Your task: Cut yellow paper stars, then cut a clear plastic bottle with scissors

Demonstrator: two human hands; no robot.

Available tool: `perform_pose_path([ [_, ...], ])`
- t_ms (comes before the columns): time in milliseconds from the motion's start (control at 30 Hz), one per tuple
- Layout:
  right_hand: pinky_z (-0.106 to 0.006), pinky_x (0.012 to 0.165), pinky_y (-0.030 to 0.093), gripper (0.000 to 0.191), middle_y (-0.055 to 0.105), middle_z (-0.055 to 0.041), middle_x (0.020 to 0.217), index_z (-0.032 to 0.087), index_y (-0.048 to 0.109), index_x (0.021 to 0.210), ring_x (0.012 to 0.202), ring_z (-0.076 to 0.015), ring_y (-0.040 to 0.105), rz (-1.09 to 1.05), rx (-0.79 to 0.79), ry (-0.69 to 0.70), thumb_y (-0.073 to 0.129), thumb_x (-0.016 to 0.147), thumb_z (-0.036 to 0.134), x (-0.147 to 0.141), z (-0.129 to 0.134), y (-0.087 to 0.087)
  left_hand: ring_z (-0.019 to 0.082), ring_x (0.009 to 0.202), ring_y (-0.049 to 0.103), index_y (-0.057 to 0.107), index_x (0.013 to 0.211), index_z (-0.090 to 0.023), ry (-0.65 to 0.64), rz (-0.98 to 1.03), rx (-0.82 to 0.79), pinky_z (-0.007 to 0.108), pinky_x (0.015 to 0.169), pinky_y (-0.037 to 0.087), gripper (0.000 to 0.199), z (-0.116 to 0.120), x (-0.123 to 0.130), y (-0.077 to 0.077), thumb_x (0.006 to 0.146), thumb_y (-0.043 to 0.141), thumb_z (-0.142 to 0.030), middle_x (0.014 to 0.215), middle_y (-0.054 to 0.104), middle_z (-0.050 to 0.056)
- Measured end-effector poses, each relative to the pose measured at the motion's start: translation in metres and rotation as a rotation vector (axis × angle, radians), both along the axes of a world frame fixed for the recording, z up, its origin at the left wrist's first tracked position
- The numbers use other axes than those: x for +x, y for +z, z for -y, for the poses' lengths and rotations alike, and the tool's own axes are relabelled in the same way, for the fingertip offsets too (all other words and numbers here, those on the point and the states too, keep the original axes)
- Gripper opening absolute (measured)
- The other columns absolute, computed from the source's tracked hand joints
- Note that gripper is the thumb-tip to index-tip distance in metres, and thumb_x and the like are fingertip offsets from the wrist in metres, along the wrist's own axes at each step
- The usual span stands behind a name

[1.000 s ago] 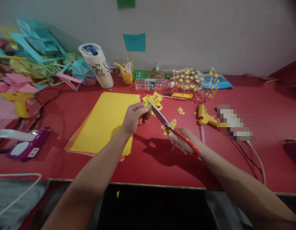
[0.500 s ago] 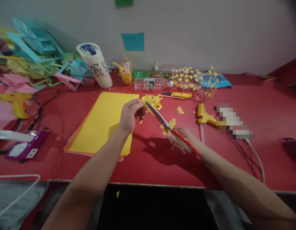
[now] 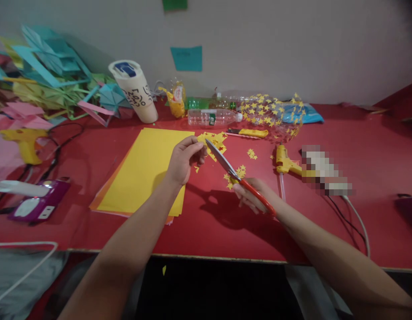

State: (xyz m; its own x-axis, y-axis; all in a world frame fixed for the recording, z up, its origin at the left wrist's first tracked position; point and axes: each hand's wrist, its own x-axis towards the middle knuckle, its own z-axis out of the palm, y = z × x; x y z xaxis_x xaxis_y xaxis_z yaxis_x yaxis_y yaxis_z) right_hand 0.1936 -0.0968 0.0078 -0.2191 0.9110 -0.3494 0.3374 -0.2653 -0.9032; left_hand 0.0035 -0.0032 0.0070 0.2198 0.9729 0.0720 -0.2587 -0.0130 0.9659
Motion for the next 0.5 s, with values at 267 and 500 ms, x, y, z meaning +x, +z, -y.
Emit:
perform_pose_path([
  [267,-0.021,0.033,0.033,0.054,0.043,0.0083,0.034,0.023,0.047,0.058,0.027,-0.0072,0.039,0.057,0.018,-0.012,0.064,0.071,0.072,0.0066,-0.0015,-0.0008,0.005,0.043,0.049,0.046,0.062,-0.02,0.011,0.004,-0.007,0.018,0.041,0.038,0.018,-0.0009,-0.0029,0.0025,0.066,0.061,-0.029,0.054,0.055,-0.006],
  [500,-0.022,0.037,0.036,0.054,0.042,0.0087,0.039,0.023,0.044,0.059,0.032,-0.007,0.041,0.067,-0.006,0.059,0.066,0.07,0.072,0.0053,-0.0014,-0.002,0.006,0.047,0.054,0.047,0.057,-0.019,0.026,-0.046,0.057,0.02,0.048,0.044,0.017,-0.0036,-0.004,0.0048,0.066,0.057,-0.029,0.055,0.052,-0.005],
])
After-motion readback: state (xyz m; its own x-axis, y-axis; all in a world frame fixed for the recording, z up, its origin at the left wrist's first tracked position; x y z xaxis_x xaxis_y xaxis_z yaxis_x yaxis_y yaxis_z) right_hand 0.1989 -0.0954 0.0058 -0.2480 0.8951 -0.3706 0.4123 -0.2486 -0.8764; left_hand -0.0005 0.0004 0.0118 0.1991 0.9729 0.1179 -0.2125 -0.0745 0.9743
